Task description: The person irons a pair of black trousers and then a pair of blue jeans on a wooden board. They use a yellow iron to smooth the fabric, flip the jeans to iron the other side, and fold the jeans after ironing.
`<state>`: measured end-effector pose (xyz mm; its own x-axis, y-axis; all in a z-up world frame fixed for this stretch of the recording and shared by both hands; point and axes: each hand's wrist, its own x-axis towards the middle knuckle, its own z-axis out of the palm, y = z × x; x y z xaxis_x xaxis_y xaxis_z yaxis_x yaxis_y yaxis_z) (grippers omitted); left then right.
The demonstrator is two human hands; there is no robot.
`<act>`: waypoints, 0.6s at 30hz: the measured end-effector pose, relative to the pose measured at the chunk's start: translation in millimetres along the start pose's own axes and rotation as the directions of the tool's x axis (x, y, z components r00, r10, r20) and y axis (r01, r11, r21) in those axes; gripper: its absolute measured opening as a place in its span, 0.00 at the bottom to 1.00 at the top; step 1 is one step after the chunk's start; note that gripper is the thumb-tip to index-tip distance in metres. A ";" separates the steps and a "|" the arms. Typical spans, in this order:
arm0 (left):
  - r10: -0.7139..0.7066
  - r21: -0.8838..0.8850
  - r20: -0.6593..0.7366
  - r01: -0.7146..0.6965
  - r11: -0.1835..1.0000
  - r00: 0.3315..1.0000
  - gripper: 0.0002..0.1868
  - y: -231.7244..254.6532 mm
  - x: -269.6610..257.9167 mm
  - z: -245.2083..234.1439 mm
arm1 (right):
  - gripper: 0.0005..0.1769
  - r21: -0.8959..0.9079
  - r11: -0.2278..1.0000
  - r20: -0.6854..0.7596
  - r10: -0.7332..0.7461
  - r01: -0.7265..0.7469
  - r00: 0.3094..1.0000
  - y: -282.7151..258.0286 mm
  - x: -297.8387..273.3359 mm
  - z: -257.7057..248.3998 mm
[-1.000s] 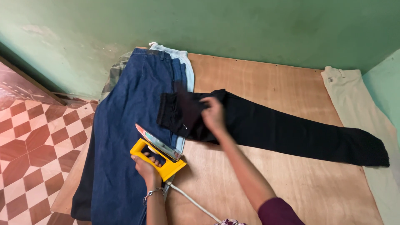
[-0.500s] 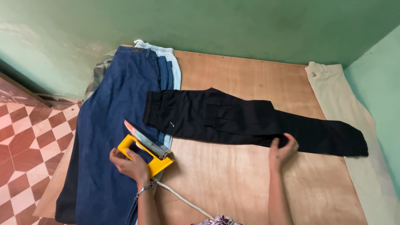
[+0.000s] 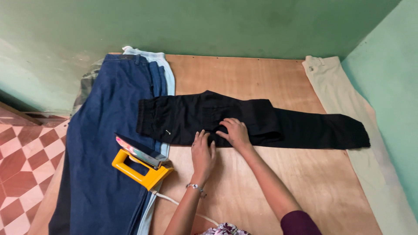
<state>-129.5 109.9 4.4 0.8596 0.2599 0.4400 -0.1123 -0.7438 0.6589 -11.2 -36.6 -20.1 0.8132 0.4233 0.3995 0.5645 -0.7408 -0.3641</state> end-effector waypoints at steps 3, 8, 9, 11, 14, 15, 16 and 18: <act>-0.027 0.067 -0.001 0.027 0.997 1.000 0.26 -2.8 -1.8 30.1 | 0.16 0.019 0.994 0.086 -0.110 0.109 0.990 10.9 7.5 -11.7; -0.047 0.237 0.057 0.032 0.971 0.997 0.32 -11.2 -5.7 52.2 | 0.14 0.467 0.863 -0.104 0.269 -0.192 0.958 68.0 16.0 -28.3; -0.061 0.253 0.085 0.038 0.967 0.995 0.32 -14.2 -6.6 52.4 | 0.15 0.444 0.857 -0.163 0.364 -0.262 0.917 91.4 14.3 -34.1; -0.066 0.286 0.116 0.031 0.958 0.991 0.32 -16.8 -6.5 53.3 | 0.16 0.315 0.796 -0.219 0.590 -0.516 0.777 155.0 5.2 -61.2; -0.054 0.323 0.122 0.012 0.946 0.991 0.32 -16.7 -8.4 55.9 | 0.13 0.815 0.540 -0.344 0.744 -0.211 0.573 252.3 -39.0 -122.8; -0.055 0.330 0.117 0.014 0.944 0.992 0.32 -16.1 -8.3 57.1 | 0.08 0.899 0.427 -0.414 0.758 0.097 0.505 279.4 -55.4 -145.4; -0.056 0.337 0.111 0.015 0.942 0.992 0.32 -15.3 -7.0 58.5 | 0.12 0.919 0.360 -0.394 0.820 0.162 0.415 301.5 -69.6 -164.0; -0.062 0.344 0.117 0.018 0.939 0.991 0.32 -14.5 -6.3 58.2 | 0.18 0.979 0.192 -0.205 0.936 0.072 0.288 324.3 -110.0 -186.6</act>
<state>-104.2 83.2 -43.5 0.9172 0.2317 0.3241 0.0817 -0.9056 0.4162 56.0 -420.7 -25.1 0.7330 -0.6781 -0.0533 0.3058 0.3986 -0.8646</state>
